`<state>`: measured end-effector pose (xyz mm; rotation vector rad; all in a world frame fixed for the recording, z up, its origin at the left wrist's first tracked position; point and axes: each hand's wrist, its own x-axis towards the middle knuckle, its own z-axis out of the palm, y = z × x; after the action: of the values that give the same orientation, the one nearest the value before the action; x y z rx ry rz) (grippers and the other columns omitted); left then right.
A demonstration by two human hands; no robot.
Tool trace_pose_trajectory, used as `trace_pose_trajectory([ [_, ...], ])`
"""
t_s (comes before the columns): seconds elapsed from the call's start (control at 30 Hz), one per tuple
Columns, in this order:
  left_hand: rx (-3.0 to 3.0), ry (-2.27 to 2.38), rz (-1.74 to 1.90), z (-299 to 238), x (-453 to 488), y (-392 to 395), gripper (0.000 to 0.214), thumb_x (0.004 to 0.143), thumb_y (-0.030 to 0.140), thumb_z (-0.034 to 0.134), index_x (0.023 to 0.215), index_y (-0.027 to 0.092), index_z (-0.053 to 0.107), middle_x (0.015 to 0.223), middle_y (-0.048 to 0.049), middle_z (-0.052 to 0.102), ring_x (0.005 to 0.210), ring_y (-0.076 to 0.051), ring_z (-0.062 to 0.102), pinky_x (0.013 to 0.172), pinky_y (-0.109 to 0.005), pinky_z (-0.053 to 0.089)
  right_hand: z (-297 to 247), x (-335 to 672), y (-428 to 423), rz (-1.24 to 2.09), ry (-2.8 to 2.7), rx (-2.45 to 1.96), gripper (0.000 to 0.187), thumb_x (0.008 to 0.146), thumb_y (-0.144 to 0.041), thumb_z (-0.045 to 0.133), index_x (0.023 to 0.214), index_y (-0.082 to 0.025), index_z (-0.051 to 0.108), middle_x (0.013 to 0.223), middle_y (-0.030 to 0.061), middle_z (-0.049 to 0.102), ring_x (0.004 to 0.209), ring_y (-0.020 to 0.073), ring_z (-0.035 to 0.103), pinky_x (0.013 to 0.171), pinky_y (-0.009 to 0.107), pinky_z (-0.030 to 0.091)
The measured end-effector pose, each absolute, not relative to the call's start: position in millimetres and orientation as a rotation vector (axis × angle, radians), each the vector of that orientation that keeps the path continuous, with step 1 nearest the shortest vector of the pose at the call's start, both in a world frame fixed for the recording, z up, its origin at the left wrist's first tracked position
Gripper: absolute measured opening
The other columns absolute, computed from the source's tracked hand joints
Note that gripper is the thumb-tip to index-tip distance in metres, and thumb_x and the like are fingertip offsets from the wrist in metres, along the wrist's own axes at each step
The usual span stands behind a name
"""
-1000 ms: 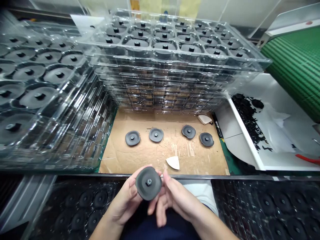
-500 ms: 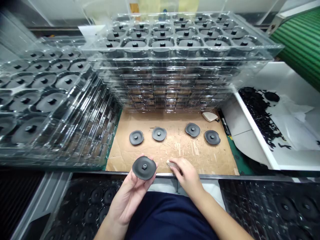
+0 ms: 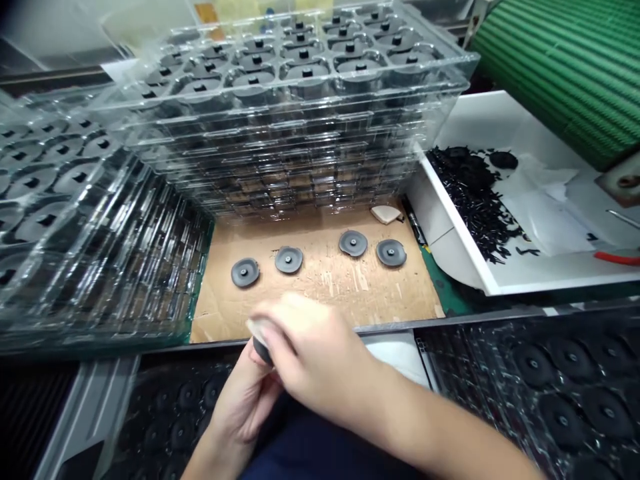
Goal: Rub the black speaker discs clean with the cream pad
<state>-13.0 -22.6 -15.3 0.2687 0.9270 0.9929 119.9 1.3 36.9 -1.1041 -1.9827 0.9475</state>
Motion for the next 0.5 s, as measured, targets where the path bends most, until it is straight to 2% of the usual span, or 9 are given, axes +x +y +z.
trace_pose_trajectory([
  [0.07, 0.288, 0.921, 0.983, -11.7, -10.7, -21.4, 0.05, 0.062, 0.027, 0.079, 0.109, 0.018, 0.064, 0.099, -0.0079, 0.071, 0.097, -0.024, 0.065, 0.086, -0.031, 0.052, 34.6, 123.6, -2.5, 0.827, -1.869, -1.055, 0.027, 0.091, -0.014, 0.041, 0.111, -0.012, 0.059, 0.093, 0.0097, 0.065, 0.086, 0.0172, 0.06, 0.079, 0.031, 0.05],
  [0.1, 0.292, 0.92, 0.983, -10.0, -9.9, -20.9, 0.056, 0.059, 0.028, 0.081, 0.111, 0.019, 0.063, 0.102, -0.0081, 0.071, 0.099, -0.025, 0.064, 0.087, -0.031, 0.052, 34.8, 126.0, -4.8, 0.868, -1.852, -1.026, 0.027, 0.09, -0.012, 0.042, 0.112, -0.011, 0.059, 0.093, 0.0097, 0.065, 0.086, 0.0165, 0.061, 0.079, 0.029, 0.05],
  [0.2, 0.273, 0.953, 0.957, -6.1, -6.5, -20.5, 0.07, 0.05, 0.027, 0.086, 0.115, 0.021, 0.061, 0.11, -0.0087, 0.068, 0.101, -0.027, 0.064, 0.083, -0.03, 0.053, 38.1, 132.6, -7.3, 1.154, -1.916, -1.027, 0.021, 0.087, -0.01, 0.049, 0.101, -0.017, 0.064, 0.084, 0.0027, 0.066, 0.075, 0.0111, 0.061, 0.069, 0.021, 0.051],
  [0.23, 0.271, 0.955, 0.94, -5.2, -4.6, -20.5, 0.071, 0.048, 0.028, 0.087, 0.114, 0.02, 0.062, 0.109, -0.0089, 0.069, 0.101, -0.027, 0.064, 0.083, -0.03, 0.053, 38.7, 133.4, -6.0, 1.15, -1.912, -1.064, 0.021, 0.087, -0.01, 0.05, 0.098, -0.018, 0.064, 0.083, 0.0016, 0.066, 0.074, 0.0107, 0.062, 0.069, 0.02, 0.051],
  [0.3, 0.28, 0.956, 0.913, -3.1, -0.3, -20.5, 0.063, 0.05, 0.028, 0.086, 0.109, 0.019, 0.065, 0.099, -0.008, 0.072, 0.099, -0.026, 0.065, 0.085, -0.031, 0.052, 38.1, 133.0, -2.3, 0.927, -1.854, -1.109, 0.022, 0.087, -0.01, 0.048, 0.102, -0.016, 0.064, 0.085, 0.0043, 0.067, 0.076, 0.013, 0.062, 0.071, 0.024, 0.052],
  [0.37, 0.286, 0.945, 0.912, 0.1, 2.6, -20.0, 0.054, 0.054, 0.027, 0.085, 0.104, 0.02, 0.067, 0.095, -0.0059, 0.073, 0.096, -0.023, 0.066, 0.087, -0.029, 0.051, 37.3, 134.0, -1.6, 0.754, -1.812, -1.04, 0.026, 0.088, -0.008, 0.045, 0.109, -0.008, 0.061, 0.088, 0.0092, 0.067, 0.08, 0.0157, 0.061, 0.074, 0.028, 0.052],
  [0.43, 0.264, 0.948, 0.913, 3.9, 2.8, -19.3, 0.05, 0.054, 0.021, 0.084, 0.102, 0.022, 0.069, 0.098, -0.0044, 0.073, 0.094, -0.02, 0.066, 0.086, -0.026, 0.051, 39.5, 141.4, -7.1, 0.856, -1.868, -0.949, 0.026, 0.087, -0.006, 0.046, 0.108, -0.007, 0.061, 0.088, 0.0095, 0.067, 0.081, 0.0146, 0.062, 0.074, 0.025, 0.052],
  [0.5, 0.228, 0.94, 0.894, 7.2, 1.8, -18.5, 0.053, 0.05, 0.015, 0.085, 0.1, 0.023, 0.069, 0.102, -0.0042, 0.073, 0.091, -0.018, 0.067, 0.083, -0.024, 0.052, 44.9, 154.4, -16.2, 1.066, -1.939, -0.989, 0.023, 0.085, -0.005, 0.049, 0.101, -0.012, 0.064, 0.086, 0.0045, 0.067, 0.077, 0.0103, 0.063, 0.071, 0.018, 0.051],
])
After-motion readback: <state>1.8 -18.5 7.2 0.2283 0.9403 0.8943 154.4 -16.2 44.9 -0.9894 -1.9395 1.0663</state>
